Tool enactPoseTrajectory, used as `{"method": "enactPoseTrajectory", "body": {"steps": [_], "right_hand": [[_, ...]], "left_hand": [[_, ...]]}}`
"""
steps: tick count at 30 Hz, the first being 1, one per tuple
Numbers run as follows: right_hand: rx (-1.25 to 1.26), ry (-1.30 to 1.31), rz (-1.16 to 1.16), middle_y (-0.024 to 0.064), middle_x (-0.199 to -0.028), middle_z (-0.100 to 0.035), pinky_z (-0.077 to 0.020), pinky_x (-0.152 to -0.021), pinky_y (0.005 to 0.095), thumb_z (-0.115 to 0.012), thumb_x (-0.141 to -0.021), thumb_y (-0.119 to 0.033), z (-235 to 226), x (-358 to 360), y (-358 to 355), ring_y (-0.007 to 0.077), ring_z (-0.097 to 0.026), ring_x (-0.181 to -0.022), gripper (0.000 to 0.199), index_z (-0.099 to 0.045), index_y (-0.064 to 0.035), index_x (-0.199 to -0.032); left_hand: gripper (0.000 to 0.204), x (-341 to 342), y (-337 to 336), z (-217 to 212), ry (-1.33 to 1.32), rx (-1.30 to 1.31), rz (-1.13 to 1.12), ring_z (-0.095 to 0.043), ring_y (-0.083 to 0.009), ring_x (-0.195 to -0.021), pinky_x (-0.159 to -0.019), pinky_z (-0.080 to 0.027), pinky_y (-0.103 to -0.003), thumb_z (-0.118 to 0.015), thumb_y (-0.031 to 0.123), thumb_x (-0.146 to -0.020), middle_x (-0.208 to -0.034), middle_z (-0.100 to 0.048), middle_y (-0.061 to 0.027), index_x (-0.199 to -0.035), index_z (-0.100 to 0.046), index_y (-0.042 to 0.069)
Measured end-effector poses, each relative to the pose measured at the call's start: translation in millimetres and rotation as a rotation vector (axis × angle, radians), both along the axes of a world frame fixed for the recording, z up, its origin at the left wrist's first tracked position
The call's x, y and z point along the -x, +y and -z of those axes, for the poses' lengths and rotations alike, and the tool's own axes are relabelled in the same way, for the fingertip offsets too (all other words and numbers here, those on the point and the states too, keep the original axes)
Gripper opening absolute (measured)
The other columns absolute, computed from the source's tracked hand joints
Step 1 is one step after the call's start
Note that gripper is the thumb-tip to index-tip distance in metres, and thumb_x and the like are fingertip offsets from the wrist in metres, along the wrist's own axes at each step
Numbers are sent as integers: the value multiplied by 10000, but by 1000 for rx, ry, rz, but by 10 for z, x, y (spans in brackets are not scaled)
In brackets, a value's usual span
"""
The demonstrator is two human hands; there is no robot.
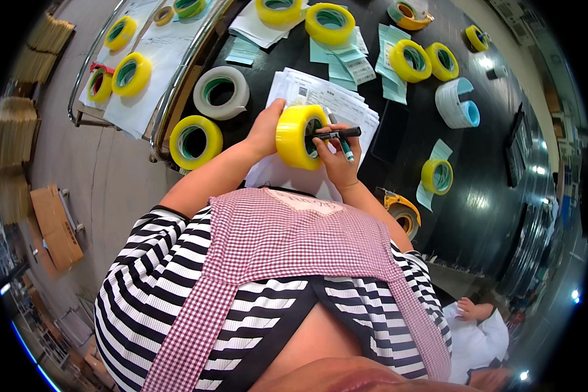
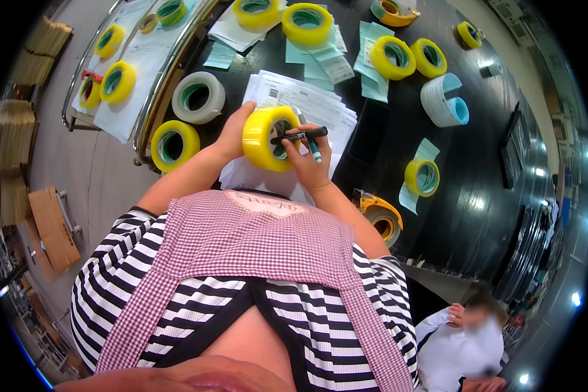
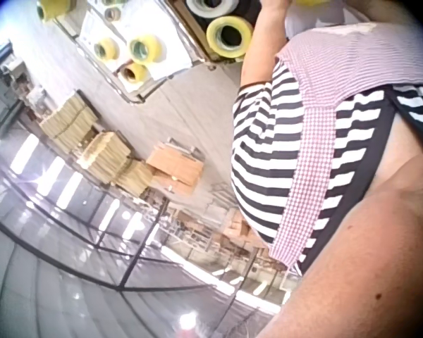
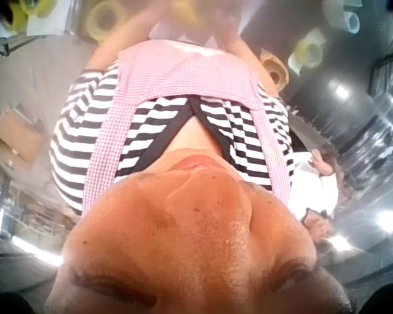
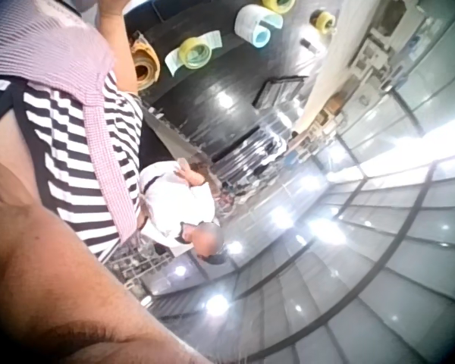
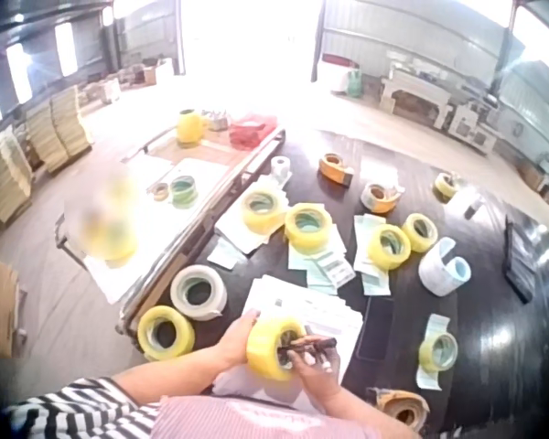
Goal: The person writes on a cardboard box with a marker, places several gray packaged items into an empty box, and then uses a pen to mark documents while organizing rolls of yellow tape on a workbench.
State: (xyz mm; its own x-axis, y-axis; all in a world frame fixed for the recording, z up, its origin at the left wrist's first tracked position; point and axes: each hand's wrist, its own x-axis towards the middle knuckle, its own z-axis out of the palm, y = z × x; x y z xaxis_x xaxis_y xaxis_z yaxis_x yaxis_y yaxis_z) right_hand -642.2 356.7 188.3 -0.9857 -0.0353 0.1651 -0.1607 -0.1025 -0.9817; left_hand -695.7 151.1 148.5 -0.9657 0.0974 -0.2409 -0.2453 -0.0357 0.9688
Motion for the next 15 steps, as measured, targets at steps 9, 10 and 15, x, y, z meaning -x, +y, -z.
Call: {"method": "enactPoseTrajectory", "body": {"steps": [9, 10, 15], "right_hand": [[-495, 271, -41, 117, -960, -652, -501, -853, 352, -733, -751, 59, -256, -169, 157, 272, -613, -949, 328, -627, -62, -1037], [-534, 292, -48, 122, -963, -651, -498, -847, 368, -729, -743, 53, -250, -156, 121, 295, -600, -948, 319, -637, -53, -1029], [-626, 291, -57, 82, -954, -683, -471, -862, 357, -740, -747, 55, -327, -142, 69, 268, -594, -981, 368, -625, -53, -1080]], "left_hand": [[490, -45, -1208, -1489, 23, 538, 63, -658, -240, -1000, -890, -523, -339, -761, 98, -794, -1121, -689, -158, -1232, -583, -31], [479, 23, -1406, -1527, -36, 508, 33, -658, -213, -966, -861, -529, -326, -762, 67, -784, -1104, -693, -145, -1219, -587, -30], [481, 167, -2065, -1128, 23, 762, -2, -658, -204, -949, -853, -527, -331, -787, 75, -776, -1092, -697, -132, -1206, -595, -23]]}}
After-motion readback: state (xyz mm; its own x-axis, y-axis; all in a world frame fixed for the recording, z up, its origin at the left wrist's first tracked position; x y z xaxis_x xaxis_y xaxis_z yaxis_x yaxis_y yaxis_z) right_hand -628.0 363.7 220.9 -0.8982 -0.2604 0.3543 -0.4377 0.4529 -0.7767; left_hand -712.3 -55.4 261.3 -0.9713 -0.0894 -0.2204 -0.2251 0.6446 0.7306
